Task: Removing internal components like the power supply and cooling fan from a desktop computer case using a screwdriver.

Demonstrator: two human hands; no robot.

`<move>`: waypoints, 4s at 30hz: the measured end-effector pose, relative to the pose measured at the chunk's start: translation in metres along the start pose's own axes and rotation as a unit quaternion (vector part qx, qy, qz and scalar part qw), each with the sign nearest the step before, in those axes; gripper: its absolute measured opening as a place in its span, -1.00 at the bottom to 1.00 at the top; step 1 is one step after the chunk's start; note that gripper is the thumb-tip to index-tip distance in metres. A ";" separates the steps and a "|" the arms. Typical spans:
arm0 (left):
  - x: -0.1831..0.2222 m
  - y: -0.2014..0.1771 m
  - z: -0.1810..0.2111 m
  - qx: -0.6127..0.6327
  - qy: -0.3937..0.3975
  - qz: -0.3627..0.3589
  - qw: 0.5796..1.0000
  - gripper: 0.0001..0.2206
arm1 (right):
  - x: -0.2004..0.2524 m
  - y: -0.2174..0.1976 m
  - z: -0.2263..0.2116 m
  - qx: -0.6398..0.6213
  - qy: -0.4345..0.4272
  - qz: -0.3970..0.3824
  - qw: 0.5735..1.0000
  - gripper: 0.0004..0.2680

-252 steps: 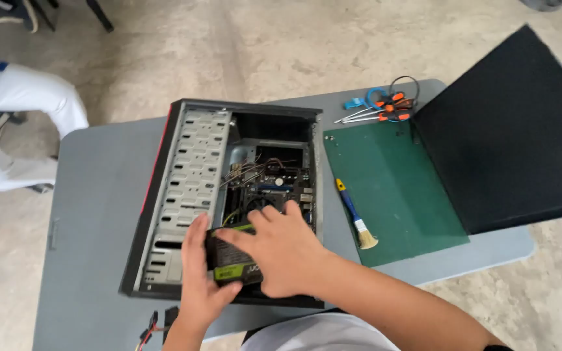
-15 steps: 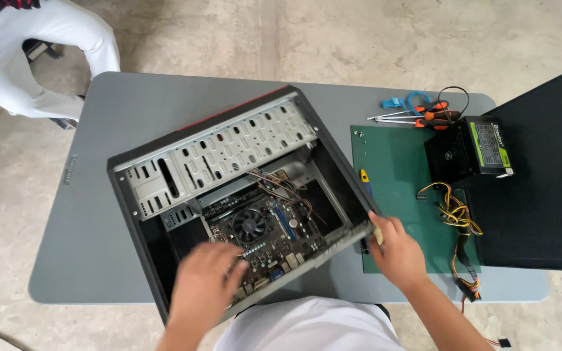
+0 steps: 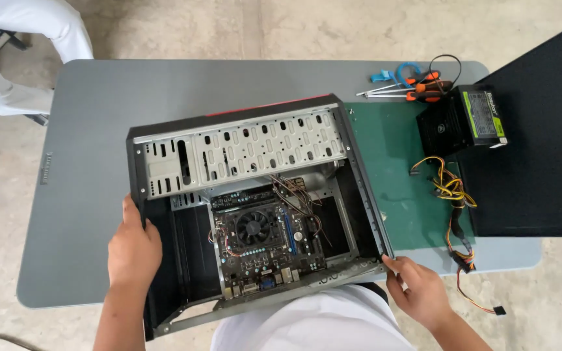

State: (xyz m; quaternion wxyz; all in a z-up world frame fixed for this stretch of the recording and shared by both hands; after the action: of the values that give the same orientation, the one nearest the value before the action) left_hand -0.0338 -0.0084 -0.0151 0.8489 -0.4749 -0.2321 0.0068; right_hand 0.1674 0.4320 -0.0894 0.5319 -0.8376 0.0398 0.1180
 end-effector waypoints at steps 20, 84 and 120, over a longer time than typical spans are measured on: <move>-0.025 -0.013 0.039 -0.068 0.247 0.170 0.951 -0.53 | -0.098 -0.027 -0.019 0.075 0.029 0.039 0.996 -0.83; -0.028 0.053 0.003 -0.277 0.701 0.162 0.637 -0.21 | -0.099 0.087 0.088 0.015 0.344 -0.166 0.924 -0.75; 0.045 0.147 0.202 0.004 0.216 -0.284 0.934 -0.43 | -0.166 -0.083 0.073 -0.278 0.193 0.248 0.908 -0.89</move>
State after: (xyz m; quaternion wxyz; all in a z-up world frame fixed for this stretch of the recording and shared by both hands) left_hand -0.0440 0.2454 -0.0279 0.8472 -0.3755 -0.1685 -0.3359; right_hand 0.0108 0.5240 -0.0064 0.2133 -0.9209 0.3141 0.0881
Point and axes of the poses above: each hand's wrist, its own x-axis away from the middle knuckle, its own y-axis out of the palm, z = x × y, the point moved 3 cm from there along -x, towards the middle knuckle, and after that the axes turned 2 degrees about x, right-handed, at the moved point
